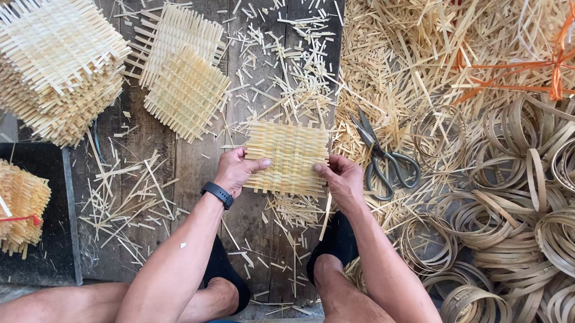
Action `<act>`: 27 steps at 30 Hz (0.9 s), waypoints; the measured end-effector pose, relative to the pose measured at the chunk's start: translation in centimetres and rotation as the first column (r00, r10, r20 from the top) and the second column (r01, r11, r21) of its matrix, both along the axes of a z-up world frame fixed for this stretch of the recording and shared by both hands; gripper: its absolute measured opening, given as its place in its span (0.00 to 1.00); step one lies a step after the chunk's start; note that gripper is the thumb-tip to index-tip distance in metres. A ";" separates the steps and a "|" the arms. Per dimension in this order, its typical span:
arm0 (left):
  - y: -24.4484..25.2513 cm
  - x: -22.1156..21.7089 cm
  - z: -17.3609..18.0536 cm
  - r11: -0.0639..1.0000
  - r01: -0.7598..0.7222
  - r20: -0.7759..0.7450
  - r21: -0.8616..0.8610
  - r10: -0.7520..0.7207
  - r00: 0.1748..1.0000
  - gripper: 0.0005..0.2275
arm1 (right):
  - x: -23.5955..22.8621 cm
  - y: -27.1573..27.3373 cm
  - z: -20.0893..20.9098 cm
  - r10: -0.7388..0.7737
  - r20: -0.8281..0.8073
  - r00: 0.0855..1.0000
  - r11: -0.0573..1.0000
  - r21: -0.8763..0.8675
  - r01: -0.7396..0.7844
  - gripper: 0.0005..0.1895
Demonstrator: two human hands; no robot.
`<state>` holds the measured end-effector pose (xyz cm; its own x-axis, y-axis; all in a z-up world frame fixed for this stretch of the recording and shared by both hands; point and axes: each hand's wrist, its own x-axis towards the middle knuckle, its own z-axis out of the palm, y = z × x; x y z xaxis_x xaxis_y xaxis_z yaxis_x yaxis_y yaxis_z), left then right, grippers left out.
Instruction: The person weaves square bamboo mats and attaches them to circular bamboo frames using large metal shears to trim the excess strips.
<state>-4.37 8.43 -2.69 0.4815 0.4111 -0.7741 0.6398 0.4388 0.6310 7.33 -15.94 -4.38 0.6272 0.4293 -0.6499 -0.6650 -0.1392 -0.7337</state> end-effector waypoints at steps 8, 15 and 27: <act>0.3 -0.1 -0.1 0.998 -0.031 0.022 -0.047 0.032 0.999 0.17 | -0.2 0.3 -0.2 -0.034 0.016 0.999 0.999 -0.038 0.035 0.16; 0.5 -0.2 -0.1 0.997 -0.022 0.032 -0.077 0.025 0.999 0.16 | -0.4 0.4 0.2 -0.042 0.047 0.998 0.998 -0.051 0.045 0.18; -2.7 5.6 5.7 -0.098 0.368 -0.266 0.925 -0.858 0.440 0.25 | -1.3 -1.2 6.6 0.426 0.639 0.640 0.847 -0.530 -0.035 0.22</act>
<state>1.19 5.77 3.04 0.9971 -0.0631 0.0416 -0.0746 -0.9101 0.4076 5.99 -17.18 2.18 0.8851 0.4253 -0.1888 0.1422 -0.6336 -0.7605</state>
